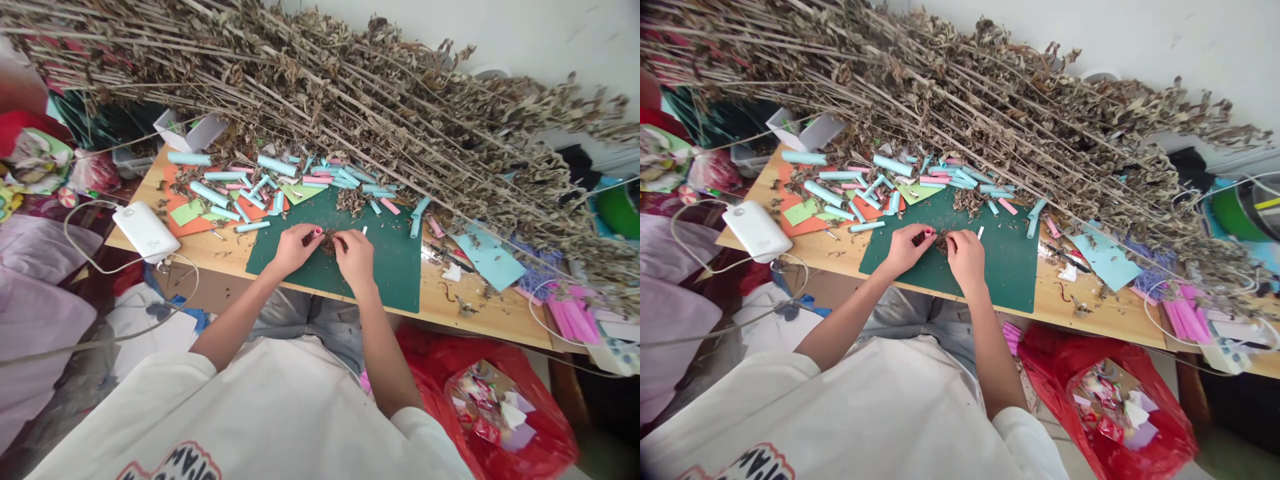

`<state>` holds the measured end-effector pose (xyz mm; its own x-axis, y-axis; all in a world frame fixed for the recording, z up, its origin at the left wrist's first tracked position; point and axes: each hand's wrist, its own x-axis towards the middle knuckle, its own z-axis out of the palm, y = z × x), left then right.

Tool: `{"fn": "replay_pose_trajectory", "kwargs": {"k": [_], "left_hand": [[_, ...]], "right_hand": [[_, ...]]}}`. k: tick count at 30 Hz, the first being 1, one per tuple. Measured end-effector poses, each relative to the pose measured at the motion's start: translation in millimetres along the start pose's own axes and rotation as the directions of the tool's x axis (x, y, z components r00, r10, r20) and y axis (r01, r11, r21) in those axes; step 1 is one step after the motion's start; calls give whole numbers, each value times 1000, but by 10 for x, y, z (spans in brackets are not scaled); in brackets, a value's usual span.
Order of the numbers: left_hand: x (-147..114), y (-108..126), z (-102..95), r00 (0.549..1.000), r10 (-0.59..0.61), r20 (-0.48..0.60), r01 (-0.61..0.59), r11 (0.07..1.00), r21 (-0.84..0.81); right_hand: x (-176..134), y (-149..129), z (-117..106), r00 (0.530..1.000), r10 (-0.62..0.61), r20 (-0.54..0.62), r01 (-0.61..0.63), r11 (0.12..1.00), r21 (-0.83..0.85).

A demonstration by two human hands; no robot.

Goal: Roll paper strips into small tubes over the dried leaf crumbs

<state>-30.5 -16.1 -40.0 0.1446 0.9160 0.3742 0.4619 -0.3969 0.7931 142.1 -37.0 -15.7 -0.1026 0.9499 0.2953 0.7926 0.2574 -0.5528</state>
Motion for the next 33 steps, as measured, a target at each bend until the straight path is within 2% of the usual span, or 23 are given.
{"fn": "replay_pose_trajectory", "kwargs": {"k": [2,5,9,12,14,18,25,29,33], "left_hand": [[-1,-2,0,1000,10,4,-10,1000,-5],[-4,-10,0,1000,29,12,-29,1000,-2],[-1,-17,-3,999,46,17,-46,999,-13],[4,-16,-11,998,52,28,-52,999,-14],[6,-24,-14,998,60,35,-60,998,-9],[-1,-61,-7,996,74,42,-74,997,14],[-5,-78,4,995,80,51,-81,996,21],[-5,-65,-6,995,84,53,-85,996,8],[-6,-54,-14,996,65,63,-66,998,7]], "right_hand": [[-39,-27,-13,994,76,-81,-66,991,118],[-63,-99,-16,975,169,-141,-123,949,290],[-29,-211,-2,957,256,-137,-162,864,477],[22,-314,-11,959,249,-132,-141,829,542],[50,-384,-27,970,206,-132,-106,839,533],[60,-463,-43,988,123,-93,-74,907,414],[3,-429,4,981,154,-119,-92,905,415],[1,-440,0,987,41,-158,4,961,276],[-3,-454,4,991,-48,-122,65,988,140]]}}
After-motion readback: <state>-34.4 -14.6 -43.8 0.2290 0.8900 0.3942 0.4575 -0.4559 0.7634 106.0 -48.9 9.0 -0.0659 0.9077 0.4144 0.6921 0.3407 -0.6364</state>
